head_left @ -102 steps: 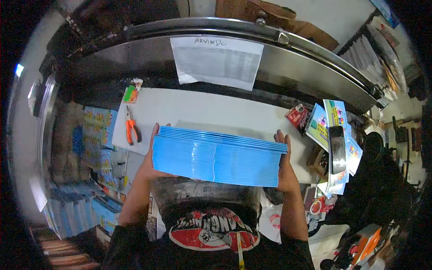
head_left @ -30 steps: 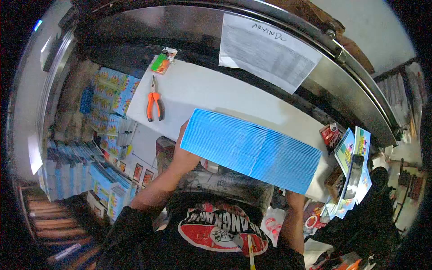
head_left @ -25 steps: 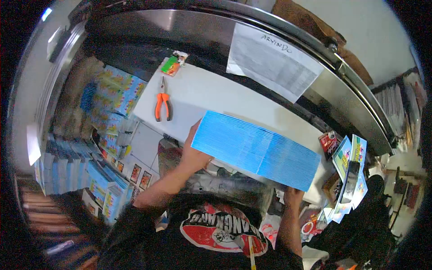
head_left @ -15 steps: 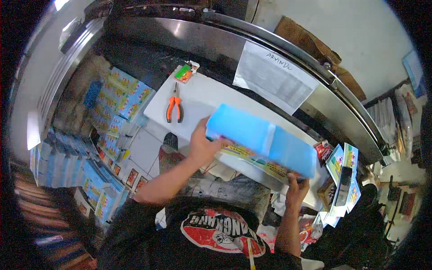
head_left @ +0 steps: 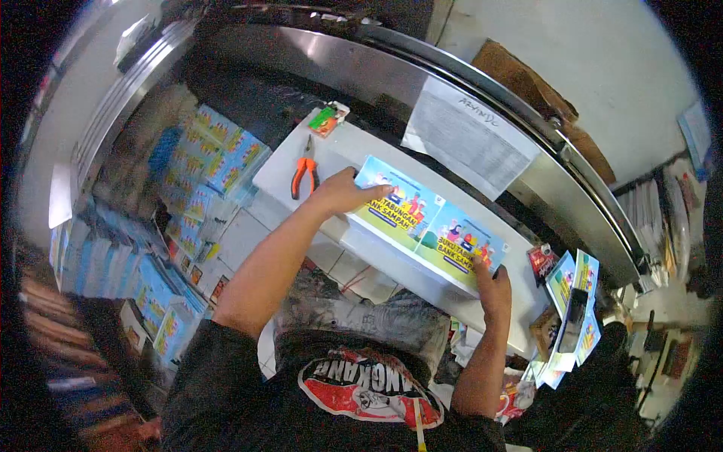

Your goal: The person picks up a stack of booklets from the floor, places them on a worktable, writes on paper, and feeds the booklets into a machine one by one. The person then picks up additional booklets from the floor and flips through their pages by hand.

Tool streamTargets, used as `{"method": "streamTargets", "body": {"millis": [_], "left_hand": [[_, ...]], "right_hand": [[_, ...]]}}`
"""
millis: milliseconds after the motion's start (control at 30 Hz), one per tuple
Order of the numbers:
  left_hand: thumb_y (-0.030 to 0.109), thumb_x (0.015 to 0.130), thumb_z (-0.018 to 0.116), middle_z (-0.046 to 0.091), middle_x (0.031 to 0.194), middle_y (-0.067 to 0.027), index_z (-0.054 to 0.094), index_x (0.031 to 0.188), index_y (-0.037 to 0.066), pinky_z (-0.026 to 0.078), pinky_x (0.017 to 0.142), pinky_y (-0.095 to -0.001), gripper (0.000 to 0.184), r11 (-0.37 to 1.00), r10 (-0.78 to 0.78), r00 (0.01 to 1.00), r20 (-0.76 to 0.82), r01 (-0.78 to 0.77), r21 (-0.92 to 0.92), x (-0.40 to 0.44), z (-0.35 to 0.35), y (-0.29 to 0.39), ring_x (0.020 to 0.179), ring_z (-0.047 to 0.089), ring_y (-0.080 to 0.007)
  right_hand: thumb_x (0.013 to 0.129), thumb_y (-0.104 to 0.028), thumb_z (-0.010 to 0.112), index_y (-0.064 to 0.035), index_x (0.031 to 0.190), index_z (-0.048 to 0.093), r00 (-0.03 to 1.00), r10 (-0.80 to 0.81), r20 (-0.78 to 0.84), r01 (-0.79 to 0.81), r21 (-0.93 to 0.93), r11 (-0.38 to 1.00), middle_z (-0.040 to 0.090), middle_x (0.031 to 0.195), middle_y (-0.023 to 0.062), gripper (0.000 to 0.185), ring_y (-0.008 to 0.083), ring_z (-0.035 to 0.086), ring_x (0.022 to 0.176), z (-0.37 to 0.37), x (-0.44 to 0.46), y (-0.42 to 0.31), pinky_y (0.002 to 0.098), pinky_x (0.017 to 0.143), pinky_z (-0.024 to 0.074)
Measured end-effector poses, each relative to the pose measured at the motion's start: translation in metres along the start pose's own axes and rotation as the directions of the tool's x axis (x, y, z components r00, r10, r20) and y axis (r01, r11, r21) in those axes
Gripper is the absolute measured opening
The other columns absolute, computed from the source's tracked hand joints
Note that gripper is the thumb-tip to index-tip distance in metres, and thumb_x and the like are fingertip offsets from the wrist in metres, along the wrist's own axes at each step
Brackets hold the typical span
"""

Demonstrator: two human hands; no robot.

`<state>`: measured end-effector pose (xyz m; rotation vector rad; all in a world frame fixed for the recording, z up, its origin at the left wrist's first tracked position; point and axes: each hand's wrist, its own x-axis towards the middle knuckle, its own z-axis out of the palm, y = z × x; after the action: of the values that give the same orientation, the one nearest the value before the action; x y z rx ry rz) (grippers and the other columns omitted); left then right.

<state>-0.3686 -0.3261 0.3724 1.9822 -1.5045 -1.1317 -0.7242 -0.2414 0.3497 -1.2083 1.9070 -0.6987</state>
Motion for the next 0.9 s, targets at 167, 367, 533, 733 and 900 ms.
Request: {"method": "streamTargets", "body": {"millis": [167,367,533,733,900], "left_hand": [[0.026,0.095,0.059,0.059,0.119,-0.0145,0.053,0.122,-0.002,0.046,0.093,-0.0358,0.04,0.821,-0.089,0.679,-0.729,-0.365,-0.44,-0.084,-0.023,-0.118,0.107,0.058,-0.0222],[0.021,0.099,0.052,0.059,0.116,-0.017,0.049,0.123,-0.005,0.045,0.095,-0.0388,0.035,0.721,-0.692,0.687,-0.223,0.639,-0.269,-0.186,0.163,-0.405,0.102,0.059,-0.0261],[0.019,0.098,0.053,0.061,0.113,-0.0168,0.05,0.123,-0.004,0.045,0.092,-0.0379,0.034,0.604,-0.754,0.656,0.029,0.711,-0.361,-0.128,0.214,-0.43,0.098,0.06,-0.0251],[0.018,0.097,0.054,0.062,0.109,-0.0166,0.051,0.122,-0.004,0.047,0.088,-0.0368,0.034,0.536,-0.77,0.618,0.155,0.76,-0.366,-0.097,0.189,-0.429,0.094,0.061,-0.0238],[0.016,0.096,0.054,0.064,0.106,-0.0164,0.051,0.122,-0.004,0.047,0.084,-0.036,0.033,0.566,-0.731,0.648,0.216,0.751,-0.339,-0.092,0.142,-0.408,0.09,0.061,-0.0228]], "right_hand": [[0.082,-0.054,0.068,0.0059,0.135,0.045,0.999,-0.034,0.015,0.034,0.01,0.999,0.057,0.127,0.0272,0.083,0.0342,0.057,0.116,-0.002,0.001,-0.003,0.0394,0.099,0.0429],[0.089,-0.026,0.069,-0.0023,0.146,0.031,0.991,0.031,0.13,-0.064,0.258,0.964,0.047,0.138,0.0138,0.072,0.0221,0.051,0.116,-0.007,0.001,-0.003,0.0326,0.098,0.0412],[0.091,-0.025,0.067,-0.0026,0.146,0.025,0.815,0.43,0.389,-0.464,-0.008,0.886,0.05,0.133,0.0139,0.073,0.0243,0.048,0.121,-0.056,0.03,0.045,0.0348,0.102,0.0402],[0.089,-0.024,0.069,-0.0023,0.146,0.026,0.801,0.484,0.352,-0.449,-0.179,0.875,0.049,0.135,0.0132,0.074,0.0228,0.048,0.12,-0.051,0.032,0.01,0.0341,0.101,0.0411],[0.088,-0.024,0.07,-0.0021,0.146,0.027,0.875,0.278,0.397,-0.183,-0.262,0.948,0.048,0.136,0.0127,0.075,0.0216,0.049,0.119,-0.06,0.013,0.0,0.0334,0.099,0.0419]]}}
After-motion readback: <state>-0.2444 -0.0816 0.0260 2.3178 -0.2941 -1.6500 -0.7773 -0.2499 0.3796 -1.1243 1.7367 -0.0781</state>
